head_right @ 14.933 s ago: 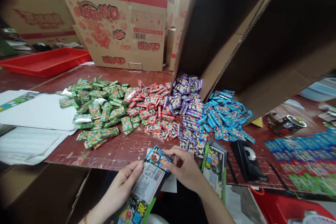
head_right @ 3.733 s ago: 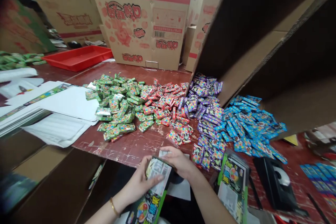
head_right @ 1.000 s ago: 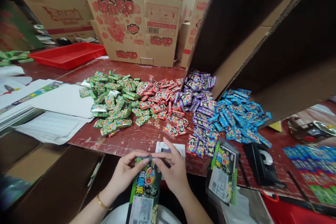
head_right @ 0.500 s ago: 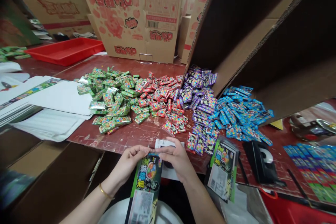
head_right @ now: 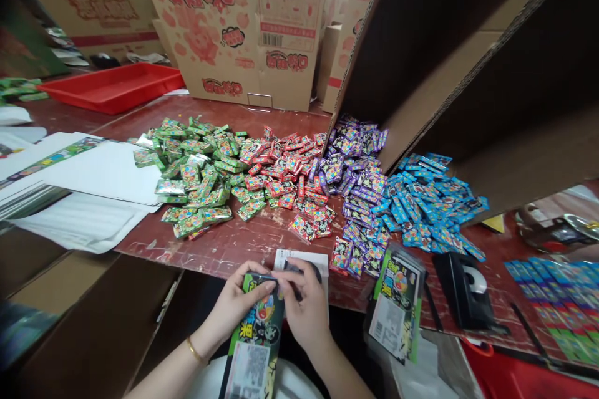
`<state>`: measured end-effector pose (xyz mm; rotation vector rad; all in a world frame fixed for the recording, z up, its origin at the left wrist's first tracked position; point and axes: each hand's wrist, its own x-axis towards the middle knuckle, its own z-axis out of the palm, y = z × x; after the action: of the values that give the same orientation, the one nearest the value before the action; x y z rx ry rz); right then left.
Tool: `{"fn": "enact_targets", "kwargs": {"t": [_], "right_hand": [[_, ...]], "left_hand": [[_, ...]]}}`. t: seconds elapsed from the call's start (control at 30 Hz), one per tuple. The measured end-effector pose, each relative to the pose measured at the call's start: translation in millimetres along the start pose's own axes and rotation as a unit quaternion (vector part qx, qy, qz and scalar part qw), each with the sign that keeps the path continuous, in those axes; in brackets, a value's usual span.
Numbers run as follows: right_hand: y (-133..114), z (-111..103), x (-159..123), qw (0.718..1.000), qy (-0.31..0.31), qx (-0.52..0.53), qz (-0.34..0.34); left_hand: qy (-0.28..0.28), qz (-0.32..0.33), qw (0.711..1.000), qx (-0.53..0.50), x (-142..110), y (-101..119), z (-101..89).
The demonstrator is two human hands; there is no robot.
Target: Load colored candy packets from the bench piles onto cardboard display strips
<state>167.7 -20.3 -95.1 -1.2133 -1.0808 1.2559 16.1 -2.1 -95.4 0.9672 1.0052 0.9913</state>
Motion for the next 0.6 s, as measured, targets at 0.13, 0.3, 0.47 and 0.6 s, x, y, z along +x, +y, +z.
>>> {"fn": "enact_targets", "kwargs": {"t": [0.13, 0.3, 0.47, 0.6], "right_hand": [[-12.7, -13.1, 12.4, 0.999, -0.011, -0.032, -0.04], [-42.5, -19.3, 32.9, 0.992, -0.117, -0.043, 0.03], [-48.3, -7.4, 36.5, 0.985, -0.129, -0.107, 0.043], [-39.0, -2.8, 37.7, 0.99, -0.103, -0.08, 0.055]], "left_hand": [[-0.05, -0.037, 0.997, -0.034, -1.2, 4.5, 4.8], [-0.047, -0.034, 0.998, -0.021, 0.8, 6.4, 11.8], [-0.051, 0.003, 0.998, 0.035, 1.5, 6.9, 12.6], [-0.053, 0.012, 0.997, 0.061, -0.9, 11.0, 13.1]]}}
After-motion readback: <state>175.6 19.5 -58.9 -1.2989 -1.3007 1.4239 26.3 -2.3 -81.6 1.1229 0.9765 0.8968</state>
